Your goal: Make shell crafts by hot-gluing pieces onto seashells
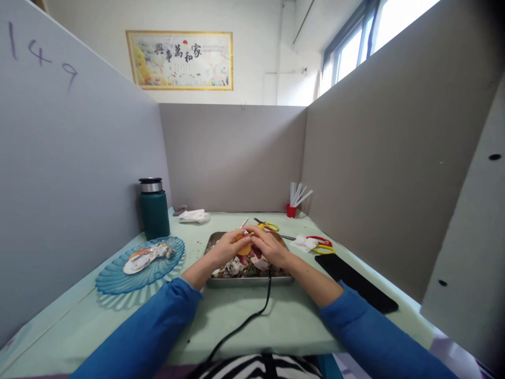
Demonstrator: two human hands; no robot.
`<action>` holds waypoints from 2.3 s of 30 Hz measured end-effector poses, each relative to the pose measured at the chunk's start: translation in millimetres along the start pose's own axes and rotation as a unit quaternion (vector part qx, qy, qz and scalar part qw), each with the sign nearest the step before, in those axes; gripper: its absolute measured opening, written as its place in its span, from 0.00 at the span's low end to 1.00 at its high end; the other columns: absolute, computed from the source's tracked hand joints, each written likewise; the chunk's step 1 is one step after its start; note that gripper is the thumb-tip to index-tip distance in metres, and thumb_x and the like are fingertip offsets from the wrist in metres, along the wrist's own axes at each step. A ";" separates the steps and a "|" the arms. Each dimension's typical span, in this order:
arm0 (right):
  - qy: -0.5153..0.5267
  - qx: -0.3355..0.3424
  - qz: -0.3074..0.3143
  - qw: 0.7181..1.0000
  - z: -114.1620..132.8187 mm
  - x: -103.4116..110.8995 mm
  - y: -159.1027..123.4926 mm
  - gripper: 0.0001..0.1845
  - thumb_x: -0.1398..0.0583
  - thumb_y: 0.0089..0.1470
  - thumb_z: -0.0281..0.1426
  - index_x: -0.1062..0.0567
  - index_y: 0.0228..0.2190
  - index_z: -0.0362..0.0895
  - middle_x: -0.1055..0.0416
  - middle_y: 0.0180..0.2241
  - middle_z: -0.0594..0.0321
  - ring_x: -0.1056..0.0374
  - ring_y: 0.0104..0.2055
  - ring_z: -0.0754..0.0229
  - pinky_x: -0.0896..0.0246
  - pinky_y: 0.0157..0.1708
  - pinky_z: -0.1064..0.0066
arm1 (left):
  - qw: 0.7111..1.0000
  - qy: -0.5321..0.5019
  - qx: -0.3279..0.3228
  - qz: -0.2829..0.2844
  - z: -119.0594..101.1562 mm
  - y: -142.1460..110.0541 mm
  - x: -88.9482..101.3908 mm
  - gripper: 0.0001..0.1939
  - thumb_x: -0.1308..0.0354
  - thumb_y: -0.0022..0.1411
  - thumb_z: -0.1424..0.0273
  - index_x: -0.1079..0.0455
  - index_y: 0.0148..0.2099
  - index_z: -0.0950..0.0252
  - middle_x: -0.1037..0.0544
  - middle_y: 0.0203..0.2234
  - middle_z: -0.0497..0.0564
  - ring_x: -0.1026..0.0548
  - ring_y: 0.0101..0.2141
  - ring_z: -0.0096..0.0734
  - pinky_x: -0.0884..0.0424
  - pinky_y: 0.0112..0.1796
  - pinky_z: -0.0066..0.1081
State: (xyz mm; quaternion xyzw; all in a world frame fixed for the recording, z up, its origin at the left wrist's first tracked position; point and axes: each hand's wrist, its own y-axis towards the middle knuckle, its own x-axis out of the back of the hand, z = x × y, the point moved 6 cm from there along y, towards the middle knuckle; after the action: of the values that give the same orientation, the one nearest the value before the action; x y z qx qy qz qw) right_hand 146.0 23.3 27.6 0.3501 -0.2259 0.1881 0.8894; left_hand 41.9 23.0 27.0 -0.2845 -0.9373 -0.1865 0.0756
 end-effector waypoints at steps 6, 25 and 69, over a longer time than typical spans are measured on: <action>-0.067 0.002 -0.079 0.995 3.1 9.3 0.8 0.16 0.52 0.60 0.39 0.32 0.42 0.44 0.33 0.22 0.66 0.39 0.22 0.66 0.46 0.22 0.76 | 0.997 -0.022 -0.010 -0.074 2.0 3.1 11.7 0.19 0.48 0.56 0.56 0.35 0.41 0.68 0.28 0.26 0.50 0.27 0.23 0.28 0.31 0.22 0.26; -0.230 0.060 -0.156 0.959 2.9 14.6 -0.2 0.10 0.46 0.56 0.36 0.31 0.29 0.43 0.34 0.21 0.65 0.40 0.23 0.66 0.48 0.25 0.75 | 0.985 -0.018 -0.011 -0.173 9.7 6.1 30.9 0.17 0.40 0.50 0.61 0.29 0.38 0.68 0.24 0.30 0.51 0.27 0.29 0.28 0.32 0.27 0.23; -0.205 0.115 -0.188 0.954 14.7 16.5 -2.9 0.07 0.45 0.55 0.32 0.29 0.33 0.43 0.31 0.28 0.60 0.37 0.31 0.61 0.43 0.31 0.72 | 0.987 -0.050 -0.014 -0.154 11.7 8.9 27.3 0.21 0.36 0.45 0.61 0.34 0.39 0.68 0.27 0.23 0.47 0.28 0.24 0.27 0.33 0.26 0.25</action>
State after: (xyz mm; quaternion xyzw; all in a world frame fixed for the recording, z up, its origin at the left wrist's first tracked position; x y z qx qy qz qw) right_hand 157.1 13.8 44.5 0.5170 -0.3103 -0.0336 0.7970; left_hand 23.9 48.2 25.8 -0.1467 -0.9698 -0.1946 -0.0047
